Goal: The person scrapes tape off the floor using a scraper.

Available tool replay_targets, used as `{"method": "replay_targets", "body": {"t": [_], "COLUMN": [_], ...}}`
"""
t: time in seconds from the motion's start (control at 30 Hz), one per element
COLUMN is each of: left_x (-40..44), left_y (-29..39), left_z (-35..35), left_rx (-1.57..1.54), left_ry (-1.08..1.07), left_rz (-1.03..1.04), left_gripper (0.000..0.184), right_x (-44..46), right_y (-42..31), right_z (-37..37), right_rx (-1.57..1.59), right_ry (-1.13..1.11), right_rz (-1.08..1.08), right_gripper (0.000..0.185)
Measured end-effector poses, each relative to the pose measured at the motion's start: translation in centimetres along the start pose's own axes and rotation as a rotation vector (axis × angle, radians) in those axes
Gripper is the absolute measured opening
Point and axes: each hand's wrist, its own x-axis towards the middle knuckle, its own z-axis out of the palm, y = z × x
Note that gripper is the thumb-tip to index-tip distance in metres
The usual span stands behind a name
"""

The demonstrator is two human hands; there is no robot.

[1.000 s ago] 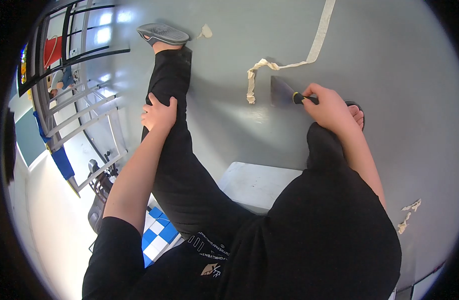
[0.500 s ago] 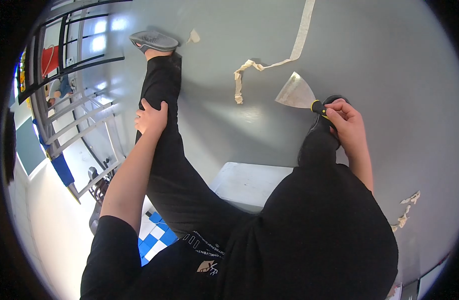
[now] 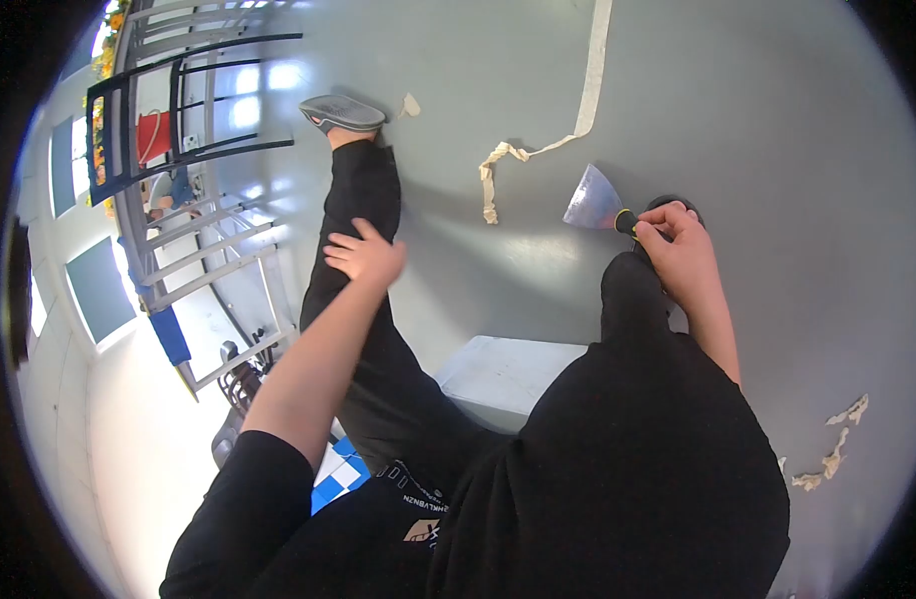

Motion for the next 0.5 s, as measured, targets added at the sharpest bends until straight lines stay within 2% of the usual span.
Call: {"method": "replay_targets", "body": {"t": [0.07, 0.1, 0.13, 0.2, 0.27, 0.33, 0.37, 0.4, 0.43, 0.47, 0.5], "left_x": [-3.2, -3.9, -5.9, -11.1, -13.8, -13.5, -12.5, -10.3, -8.1, -6.3, -2.3], "left_y": [2.3, 3.5, 5.3, 9.2, 11.6, 14.2, 15.3, 17.3, 18.2, 17.9, 19.2], "left_z": [-0.7, -1.3, -1.1, -3.0, -5.1, -10.7, -13.2, -15.2, -17.5, -21.6, -23.6], "left_rx": [-0.046, -0.265, -0.525, -0.329, -0.256, -0.001, -0.072, -0.018, -0.153, -0.248, -0.304], "left_ry": [-0.051, -0.32, -0.287, -0.253, -0.155, -0.184, -0.222, -0.124, -0.027, -0.067, 0.014], "left_rz": [0.171, 0.339, 0.502, 0.66, 1.028, 1.317, 1.319, 1.383, 1.349, 1.316, 1.416], "left_gripper": [0.081, 0.079, 0.077, 0.071, 0.059, 0.052, 0.05, 0.051, 0.05, 0.05, 0.049], "right_x": [-0.2, -0.4, -0.5, -0.8, -0.6, 0.1, 0.4, 0.5, 0.8, 1.2, 1.5], "right_y": [0.1, 0.0, -0.2, -0.6, -0.3, -0.3, -0.7, -1.6, -2.5, -3.2, -4.4], "right_z": [-0.2, -0.3, -0.4, -0.8, -1.1, -1.8, -2.2, -2.5, -2.5, -2.6, -2.6], "right_rx": [0.057, 0.1, 0.116, 0.189, 0.144, 0.025, 0.021, 0.034, 0.055, 0.049, 0.053], "right_ry": [-0.007, -0.011, -0.012, 0.021, 0.066, 0.128, 0.137, 0.135, 0.131, 0.129, 0.141], "right_rz": [0.017, 0.044, 0.036, 0.111, 0.08, 0.065, 0.082, 0.094, 0.108, 0.14, 0.161], "right_gripper": [0.017, 0.018, 0.018, 0.02, 0.021, 0.022, 0.022, 0.023, 0.024, 0.026, 0.026]}}
